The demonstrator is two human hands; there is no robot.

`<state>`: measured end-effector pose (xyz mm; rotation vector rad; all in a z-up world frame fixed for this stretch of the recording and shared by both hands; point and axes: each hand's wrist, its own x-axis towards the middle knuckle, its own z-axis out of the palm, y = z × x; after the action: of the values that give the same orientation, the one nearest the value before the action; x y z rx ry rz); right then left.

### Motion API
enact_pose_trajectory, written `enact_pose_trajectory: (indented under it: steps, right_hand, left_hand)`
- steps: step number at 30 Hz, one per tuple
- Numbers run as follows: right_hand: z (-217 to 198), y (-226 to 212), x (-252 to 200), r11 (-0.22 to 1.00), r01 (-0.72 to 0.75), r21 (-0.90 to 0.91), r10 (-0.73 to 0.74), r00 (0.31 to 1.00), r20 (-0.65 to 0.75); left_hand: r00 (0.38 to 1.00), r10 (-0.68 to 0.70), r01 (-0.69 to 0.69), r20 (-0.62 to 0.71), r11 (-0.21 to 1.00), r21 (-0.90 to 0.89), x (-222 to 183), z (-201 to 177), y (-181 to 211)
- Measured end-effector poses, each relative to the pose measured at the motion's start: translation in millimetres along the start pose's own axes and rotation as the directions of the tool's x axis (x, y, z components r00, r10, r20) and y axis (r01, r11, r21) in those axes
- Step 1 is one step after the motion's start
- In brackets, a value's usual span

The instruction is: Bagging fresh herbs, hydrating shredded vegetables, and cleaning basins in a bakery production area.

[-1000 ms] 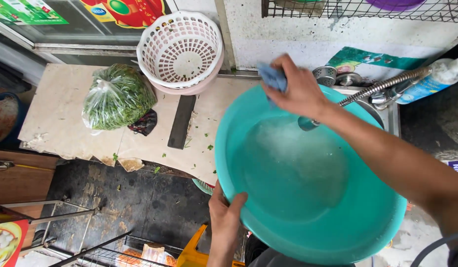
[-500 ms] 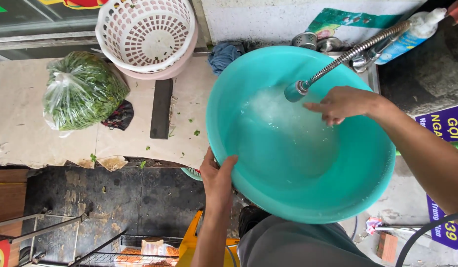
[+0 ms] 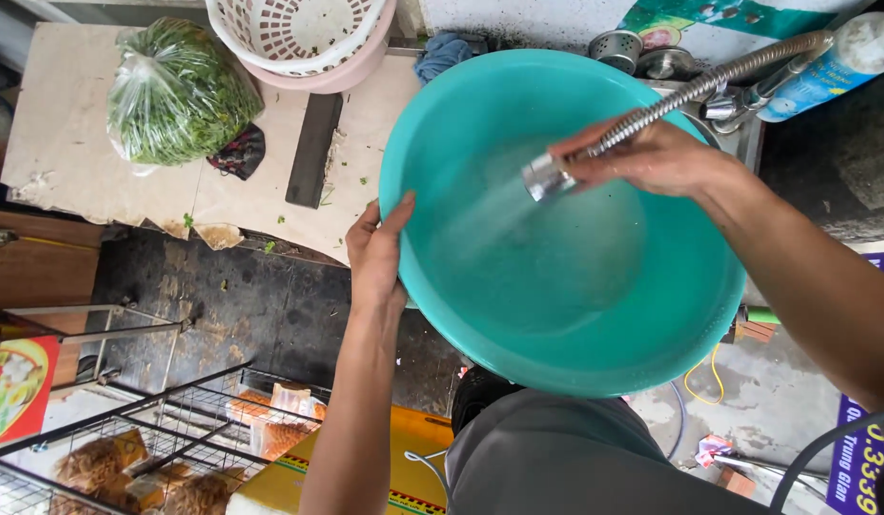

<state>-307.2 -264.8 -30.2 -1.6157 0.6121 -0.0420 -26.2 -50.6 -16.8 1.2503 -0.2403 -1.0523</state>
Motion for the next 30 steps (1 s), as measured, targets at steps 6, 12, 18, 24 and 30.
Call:
enact_pose_trajectory:
  steps: [6, 12, 18, 24, 30]
  right_hand:
    - [-21, 37, 61, 0.883, 0.411, 0.229, -0.282, 0.852, -0.442]
    - [-24, 36, -8, 0.582, -0.422, -0.695, -0.111, 0.805, -0.582]
    - [-27, 44, -55, 0.796, -0.232, -0.560, 0.148, 0.970, -0.192]
    - [-21, 60, -62, 0.579, -0.606, -0.545, 0.249, 0.768, -0.590]
    - [-22, 63, -67, 0.646, -0.487, -0.588, 0.152, 0.836, -0.527]
  left_hand:
    - [1.000, 0.015, -0.014, -0.007, 0.994, 0.104, 1, 12, -2]
    - [0.993, 0.087, -0.082, -0.081, 0.994, 0.070, -14, 34, -9]
    - [0.979, 0.196, -0.196, -0.058, 0.981, 0.002, -57, 79, 0]
    - [0.970, 0.231, -0.227, -0.082, 0.973, 0.050, -112, 129, 17]
    - [0.883, 0.470, -0.440, -0.015, 0.836, 0.328, -127, 155, 23]
